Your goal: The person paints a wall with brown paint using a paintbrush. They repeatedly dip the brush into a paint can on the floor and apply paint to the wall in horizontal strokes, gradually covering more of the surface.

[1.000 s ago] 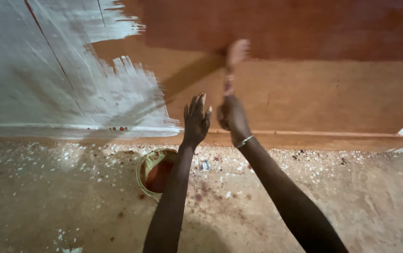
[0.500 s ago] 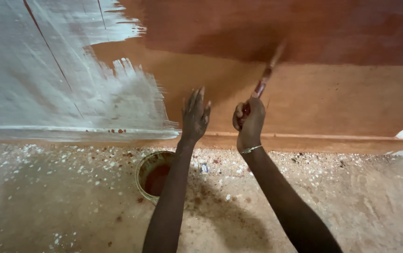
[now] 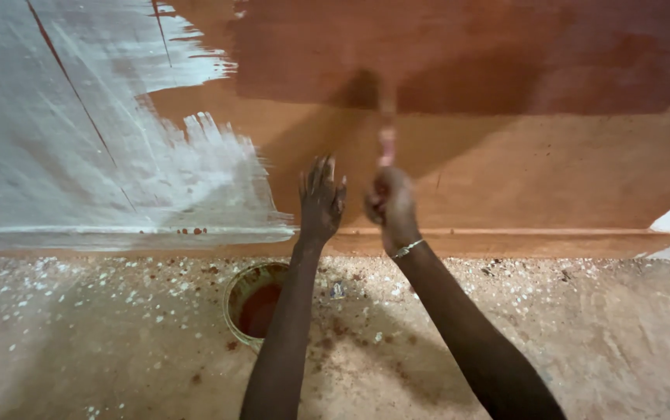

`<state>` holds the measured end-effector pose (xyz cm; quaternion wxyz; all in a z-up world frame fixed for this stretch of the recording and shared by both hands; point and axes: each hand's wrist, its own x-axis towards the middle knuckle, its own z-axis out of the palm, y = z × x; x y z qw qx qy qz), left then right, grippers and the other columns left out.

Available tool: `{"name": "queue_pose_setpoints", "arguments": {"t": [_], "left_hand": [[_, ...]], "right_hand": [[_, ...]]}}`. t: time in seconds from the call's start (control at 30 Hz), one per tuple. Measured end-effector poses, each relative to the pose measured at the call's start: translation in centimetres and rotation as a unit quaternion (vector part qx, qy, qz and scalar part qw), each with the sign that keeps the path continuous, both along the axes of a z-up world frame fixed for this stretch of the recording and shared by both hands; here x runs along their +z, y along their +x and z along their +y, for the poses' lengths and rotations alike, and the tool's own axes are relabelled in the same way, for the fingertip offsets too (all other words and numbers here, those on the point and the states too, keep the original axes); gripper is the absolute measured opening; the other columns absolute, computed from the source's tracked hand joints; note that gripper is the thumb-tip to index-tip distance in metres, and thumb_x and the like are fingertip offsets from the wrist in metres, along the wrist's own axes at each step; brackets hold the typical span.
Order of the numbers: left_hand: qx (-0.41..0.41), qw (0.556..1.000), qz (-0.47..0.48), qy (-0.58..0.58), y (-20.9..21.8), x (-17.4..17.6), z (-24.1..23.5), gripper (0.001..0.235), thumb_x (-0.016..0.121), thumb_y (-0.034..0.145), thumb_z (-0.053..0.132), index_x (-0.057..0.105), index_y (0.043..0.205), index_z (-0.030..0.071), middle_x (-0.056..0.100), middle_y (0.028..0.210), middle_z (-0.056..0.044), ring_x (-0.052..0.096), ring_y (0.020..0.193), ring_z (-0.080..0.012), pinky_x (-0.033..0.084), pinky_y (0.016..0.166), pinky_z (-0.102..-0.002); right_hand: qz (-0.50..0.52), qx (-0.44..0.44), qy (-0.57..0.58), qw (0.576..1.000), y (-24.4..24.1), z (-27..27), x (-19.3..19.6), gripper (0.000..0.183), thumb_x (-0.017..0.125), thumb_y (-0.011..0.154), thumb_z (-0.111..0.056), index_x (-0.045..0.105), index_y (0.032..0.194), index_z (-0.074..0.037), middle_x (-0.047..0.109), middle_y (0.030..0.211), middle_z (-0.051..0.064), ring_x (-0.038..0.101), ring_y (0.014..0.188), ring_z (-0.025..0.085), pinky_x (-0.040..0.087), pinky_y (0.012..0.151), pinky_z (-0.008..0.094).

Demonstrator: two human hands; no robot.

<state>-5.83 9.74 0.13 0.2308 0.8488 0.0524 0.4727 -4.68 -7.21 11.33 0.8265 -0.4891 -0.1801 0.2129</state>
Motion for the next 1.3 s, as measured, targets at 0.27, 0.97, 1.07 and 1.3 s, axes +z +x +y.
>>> {"name": "queue_pose_setpoints", "arguments": {"t": [0.27,0.97,1.07,1.3], "left_hand": [[0.018,1.0,0.018,-0.017,-0.6,-1.2,0.3,0.061,0.035,0.111,0.047,0.037,0.159,0.011,0.041,0.164,-0.015,0.032,0.156,-0.0354,0.017,0.126,-0.062],[0.01,1.0,0.008,-0.001,-0.7,-1.0,0.2,0.06,0.033,0.111,0.046,0.035,0.16,0.011,0.041,0.164,-0.015,0.032,0.156,-0.035,0.013,0.127,-0.059],[-0.025,0.997,-0.064,0.042,-0.2,-2.1,0.5,0.07,0.033,0.106,0.055,0.032,0.161,0.011,0.039,0.164,-0.015,0.032,0.154,-0.0363,0.013,0.126,-0.061],[0.0,1.0,0.011,-0.001,0.8,-2.0,-0.3,0.057,0.041,0.112,0.041,0.035,0.16,0.01,0.041,0.164,-0.014,0.033,0.155,-0.0373,0.018,0.126,-0.062]], "right_hand": [[-0.009,-0.047,0.012,0.999,-0.1,-0.2,0.2,0.031,0.046,0.105,-0.035,0.046,0.081,-0.016,0.044,0.056,-0.002,0.036,0.041,0.01,0.026,0.036,0.027],[-0.027,0.026,-0.047,0.998,0.5,0.4,0.8,0.031,0.047,0.105,-0.036,0.044,0.081,-0.017,0.043,0.058,-0.005,0.034,0.041,0.008,0.025,0.035,0.026],[-0.066,0.227,-0.087,0.968,0.0,1.9,0.9,0.025,0.049,0.103,-0.031,0.046,0.082,-0.017,0.044,0.058,-0.005,0.034,0.042,0.007,0.025,0.035,0.026],[0.0,-0.004,0.04,0.999,2.0,-0.8,2.2,0.028,0.053,0.105,-0.03,0.046,0.08,-0.017,0.045,0.059,-0.004,0.035,0.043,0.007,0.027,0.038,0.026]]}}
